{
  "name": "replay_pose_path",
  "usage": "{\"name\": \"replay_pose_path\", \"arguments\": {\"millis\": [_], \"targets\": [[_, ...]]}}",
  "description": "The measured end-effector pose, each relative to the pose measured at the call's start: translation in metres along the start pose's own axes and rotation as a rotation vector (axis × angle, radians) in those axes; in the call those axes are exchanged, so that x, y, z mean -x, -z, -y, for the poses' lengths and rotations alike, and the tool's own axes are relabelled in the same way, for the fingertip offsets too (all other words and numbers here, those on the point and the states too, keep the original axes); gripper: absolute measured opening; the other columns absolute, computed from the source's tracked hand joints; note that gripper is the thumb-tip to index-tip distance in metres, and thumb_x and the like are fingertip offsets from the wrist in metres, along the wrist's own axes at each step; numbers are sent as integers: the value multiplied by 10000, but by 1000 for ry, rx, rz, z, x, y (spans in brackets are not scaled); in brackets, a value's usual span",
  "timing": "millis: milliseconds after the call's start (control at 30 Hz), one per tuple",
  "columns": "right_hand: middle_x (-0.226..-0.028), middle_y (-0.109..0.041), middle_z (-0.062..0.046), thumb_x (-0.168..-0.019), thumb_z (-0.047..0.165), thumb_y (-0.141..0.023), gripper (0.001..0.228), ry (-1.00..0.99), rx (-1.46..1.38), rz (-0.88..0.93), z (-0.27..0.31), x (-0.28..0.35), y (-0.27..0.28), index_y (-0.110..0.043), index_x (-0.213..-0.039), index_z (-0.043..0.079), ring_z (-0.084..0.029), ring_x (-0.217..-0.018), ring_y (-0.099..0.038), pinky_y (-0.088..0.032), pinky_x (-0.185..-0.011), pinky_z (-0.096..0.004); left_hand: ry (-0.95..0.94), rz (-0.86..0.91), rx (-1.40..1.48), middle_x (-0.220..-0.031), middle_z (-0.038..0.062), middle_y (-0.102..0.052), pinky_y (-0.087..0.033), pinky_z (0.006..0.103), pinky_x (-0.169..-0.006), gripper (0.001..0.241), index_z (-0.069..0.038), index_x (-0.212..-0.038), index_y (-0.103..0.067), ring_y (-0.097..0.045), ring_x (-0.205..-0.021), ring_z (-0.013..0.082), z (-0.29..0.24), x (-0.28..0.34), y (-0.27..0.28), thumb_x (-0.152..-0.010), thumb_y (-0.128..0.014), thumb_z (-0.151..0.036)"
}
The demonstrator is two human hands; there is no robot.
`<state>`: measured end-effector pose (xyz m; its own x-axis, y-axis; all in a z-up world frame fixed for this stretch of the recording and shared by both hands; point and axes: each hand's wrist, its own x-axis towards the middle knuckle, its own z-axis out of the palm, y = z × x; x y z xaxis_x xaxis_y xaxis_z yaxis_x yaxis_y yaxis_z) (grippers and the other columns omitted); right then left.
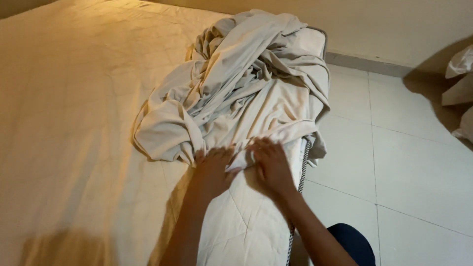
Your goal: The person folds a white sheet on a bed by hand, repeatedly gathering, smoothing, and folding the fabric into a compact pile. The person adjusts the sheet's position and continues folding until it is neatly stacked on the mattress.
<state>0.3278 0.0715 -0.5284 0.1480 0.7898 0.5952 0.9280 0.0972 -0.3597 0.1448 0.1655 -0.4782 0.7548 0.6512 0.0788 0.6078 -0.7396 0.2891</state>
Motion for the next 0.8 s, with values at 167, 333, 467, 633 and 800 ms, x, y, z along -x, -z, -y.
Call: {"name": "replay_pose_path", "arguments": {"millis": [167, 333, 467, 633, 800], "targets": [[-1454, -552, -239, -764, 102, -579, 590, -87, 57, -135, -33, -11, 5, -624, -1348, 34, -455, -1412, -432, -227, -1200, -617, -243, -495, 97, -1510, 212, -507, -257, 559, -1199, 725, -61, -1519, -454, -415, -1441, 365, -13, -17, -36, -923, -671, -413], [-1473, -524, -282, -818, 81, -571, 574, -128, 116, -90, -32, -11, 0, -598, -1385, 3, -480, -1413, -411, -271, -1172, -596, -191, -372, 84, -1552, 187, -461, -219, 553, -1166, 680, -37, -1513, -433, -371, -1446, 347, 7, -33, -91, -948, -618, -369], [-1464, -557, -262, -895, 90, -571, 476, -136, 103, -71, -34, -8, -2, -612, -1363, 9, -450, -1418, -446, -331, -1181, -547, -145, -302, 37, -1564, 113, -483, -235, 531, -1209, 540, -92, -1504, -475, -383, -1478, 294, 6, -32, -89, -1011, -525, -307], [-1465, -587, -205, -917, 97, -601, 416, -133, 82, -35, -41, -4, -7, -645, -1327, 36, -437, -1414, -464, -366, -1160, -519, -167, -310, -8, -1541, 116, -503, -261, 537, -1174, 522, -40, -1476, -484, -392, -1453, 294, 13, -39, -97, -1003, -503, -262], [-1486, -567, -204, -929, 93, -613, 426, -81, 70, -2, -40, -2, -10, -636, -1351, 39, -438, -1433, -434, -377, -1159, -473, -146, -244, 40, -1512, 117, -534, -286, 505, -1184, 459, -40, -1450, -517, -413, -1461, 269, 32, -39, -91, -1032, -482, -228]]}}
